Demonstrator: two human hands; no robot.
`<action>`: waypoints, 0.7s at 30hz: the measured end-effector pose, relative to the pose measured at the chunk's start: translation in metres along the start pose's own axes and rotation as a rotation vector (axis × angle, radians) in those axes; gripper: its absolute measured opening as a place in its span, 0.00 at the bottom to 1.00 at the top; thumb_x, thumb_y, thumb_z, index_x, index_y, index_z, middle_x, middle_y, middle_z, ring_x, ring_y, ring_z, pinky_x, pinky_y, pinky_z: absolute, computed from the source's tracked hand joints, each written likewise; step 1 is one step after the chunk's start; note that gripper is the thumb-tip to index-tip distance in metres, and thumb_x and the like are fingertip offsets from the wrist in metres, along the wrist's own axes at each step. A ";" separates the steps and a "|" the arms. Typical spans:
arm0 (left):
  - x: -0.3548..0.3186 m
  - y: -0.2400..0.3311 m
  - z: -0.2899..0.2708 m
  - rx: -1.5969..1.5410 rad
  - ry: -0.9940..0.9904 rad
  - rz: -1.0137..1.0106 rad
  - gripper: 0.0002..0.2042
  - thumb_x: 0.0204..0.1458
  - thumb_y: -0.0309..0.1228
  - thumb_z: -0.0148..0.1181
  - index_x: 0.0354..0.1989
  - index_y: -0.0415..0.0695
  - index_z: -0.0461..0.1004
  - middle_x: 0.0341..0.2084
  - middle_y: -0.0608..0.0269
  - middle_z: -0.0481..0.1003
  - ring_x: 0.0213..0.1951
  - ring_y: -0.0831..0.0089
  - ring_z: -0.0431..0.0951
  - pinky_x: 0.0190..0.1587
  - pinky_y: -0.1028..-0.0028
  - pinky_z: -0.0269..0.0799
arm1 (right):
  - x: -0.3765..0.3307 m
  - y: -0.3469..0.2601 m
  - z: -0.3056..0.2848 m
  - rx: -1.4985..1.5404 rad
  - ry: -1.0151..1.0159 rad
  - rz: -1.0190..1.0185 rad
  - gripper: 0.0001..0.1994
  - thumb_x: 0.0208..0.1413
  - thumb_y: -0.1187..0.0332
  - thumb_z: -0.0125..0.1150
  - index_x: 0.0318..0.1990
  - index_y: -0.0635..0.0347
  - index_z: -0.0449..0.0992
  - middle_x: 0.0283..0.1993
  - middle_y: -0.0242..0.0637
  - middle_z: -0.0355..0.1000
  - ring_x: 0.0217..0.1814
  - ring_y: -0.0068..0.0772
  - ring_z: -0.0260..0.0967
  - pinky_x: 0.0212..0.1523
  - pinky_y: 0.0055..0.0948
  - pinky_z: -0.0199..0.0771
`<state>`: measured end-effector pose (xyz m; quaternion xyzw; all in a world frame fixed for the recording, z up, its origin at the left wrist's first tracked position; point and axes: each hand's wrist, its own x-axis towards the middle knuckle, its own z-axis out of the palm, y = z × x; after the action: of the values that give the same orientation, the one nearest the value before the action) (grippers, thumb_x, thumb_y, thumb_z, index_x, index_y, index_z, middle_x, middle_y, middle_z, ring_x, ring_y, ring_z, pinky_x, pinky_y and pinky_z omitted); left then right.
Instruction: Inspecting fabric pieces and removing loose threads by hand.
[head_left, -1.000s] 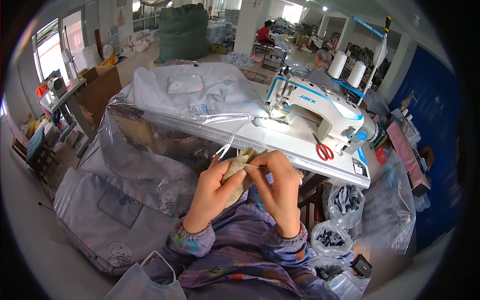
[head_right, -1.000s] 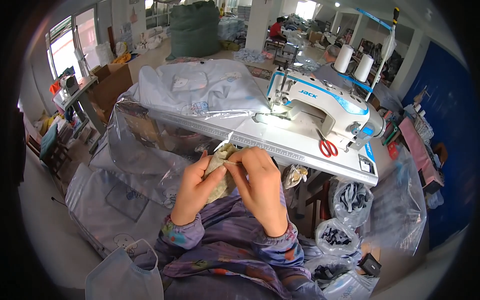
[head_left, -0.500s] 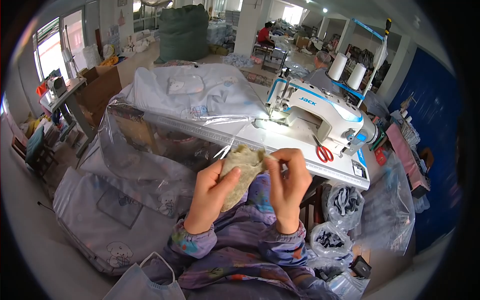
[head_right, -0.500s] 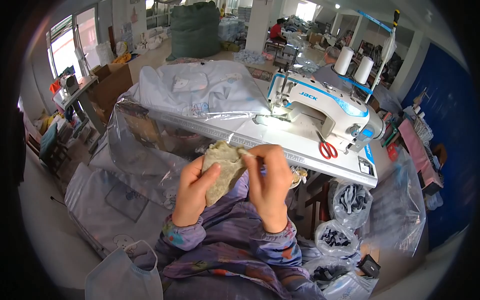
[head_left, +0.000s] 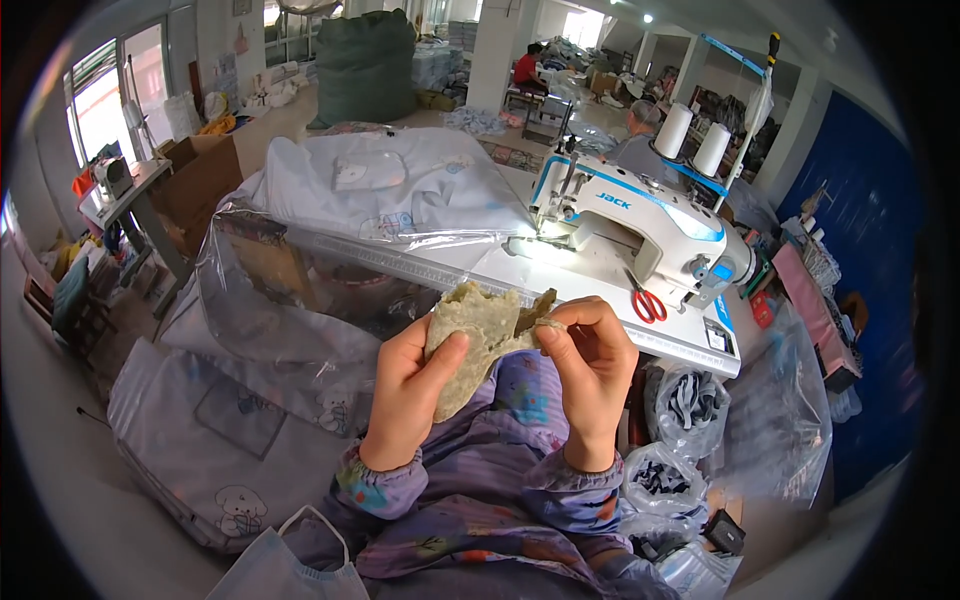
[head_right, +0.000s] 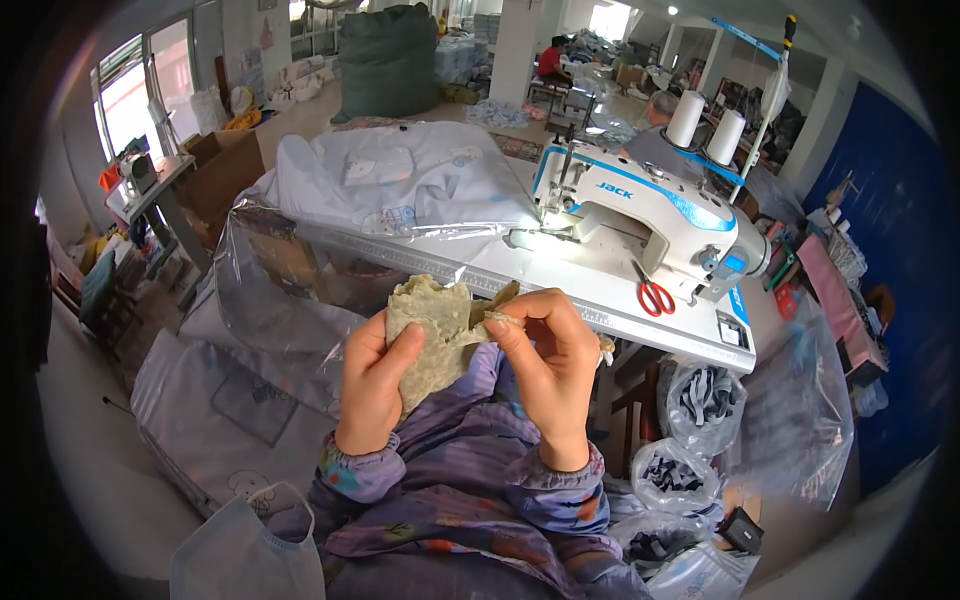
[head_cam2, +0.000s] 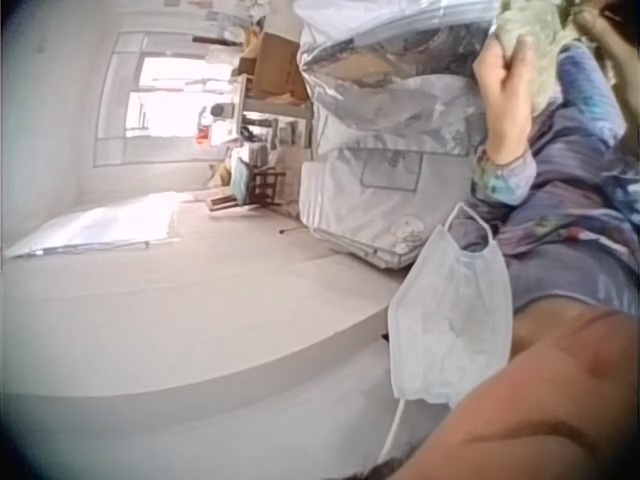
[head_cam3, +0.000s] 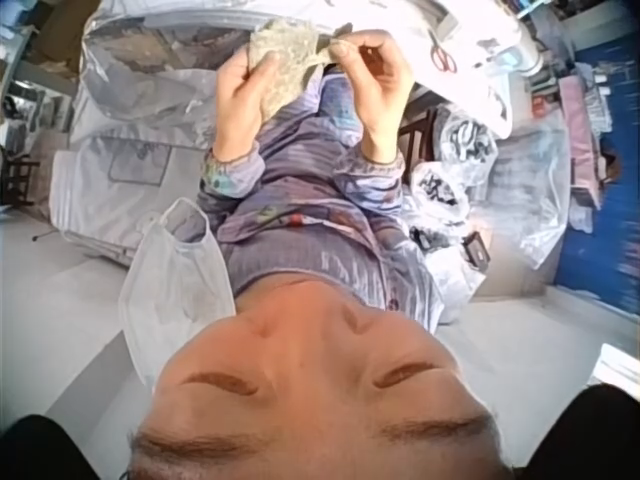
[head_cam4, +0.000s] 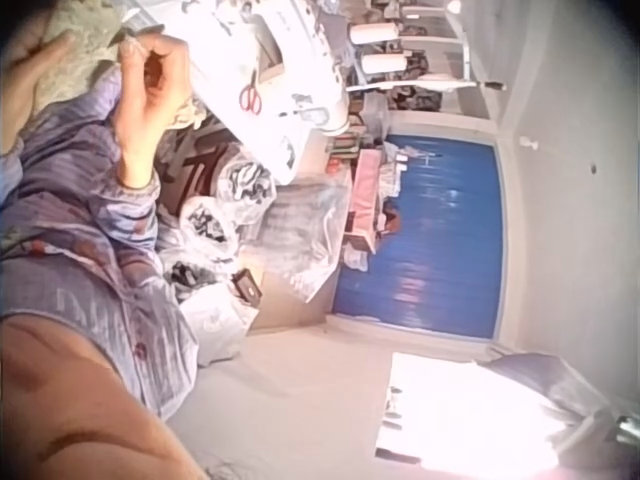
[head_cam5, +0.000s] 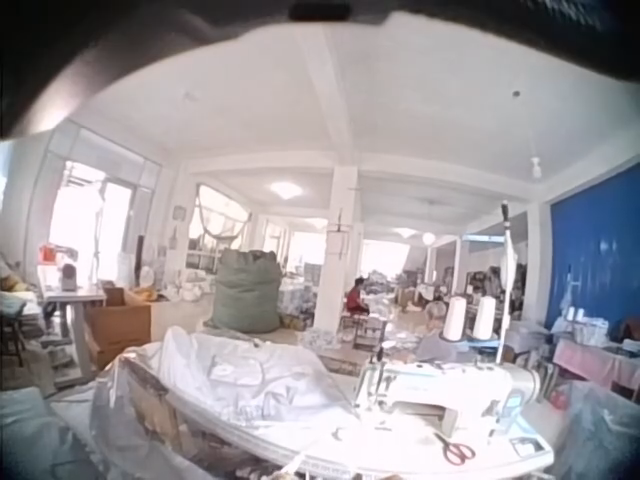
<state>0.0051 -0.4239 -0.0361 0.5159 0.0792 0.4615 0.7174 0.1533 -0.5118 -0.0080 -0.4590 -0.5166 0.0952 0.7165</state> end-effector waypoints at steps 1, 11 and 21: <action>0.000 0.000 0.000 0.000 0.000 0.000 0.14 0.63 0.26 0.53 0.55 0.31 0.71 0.42 0.64 0.77 0.41 0.83 0.74 0.45 0.80 0.71 | 0.001 -0.001 0.000 0.000 0.000 0.000 0.05 0.55 0.80 0.63 0.36 0.68 0.72 0.35 0.34 0.70 0.33 0.21 0.66 0.36 0.20 0.67; -0.001 0.000 -0.004 0.061 0.058 0.084 0.14 0.63 0.28 0.54 0.52 0.32 0.72 0.42 0.66 0.77 0.41 0.84 0.73 0.45 0.80 0.70 | 0.006 -0.005 -0.011 0.035 0.178 -0.069 0.03 0.55 0.80 0.59 0.37 0.65 0.72 0.34 0.34 0.71 0.33 0.22 0.66 0.37 0.20 0.66; 0.004 0.002 -0.007 -0.068 0.065 0.046 0.14 0.64 0.27 0.52 0.54 0.33 0.70 0.44 0.64 0.77 0.42 0.82 0.75 0.46 0.79 0.71 | 0.006 -0.010 -0.039 0.364 0.112 -0.025 0.06 0.58 0.78 0.58 0.43 0.65 0.71 0.43 0.39 0.68 0.35 0.21 0.64 0.37 0.19 0.67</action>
<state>0.0017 -0.4160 -0.0366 0.4776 0.0747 0.4965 0.7210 0.1845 -0.5357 0.0014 -0.3198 -0.4557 0.1523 0.8166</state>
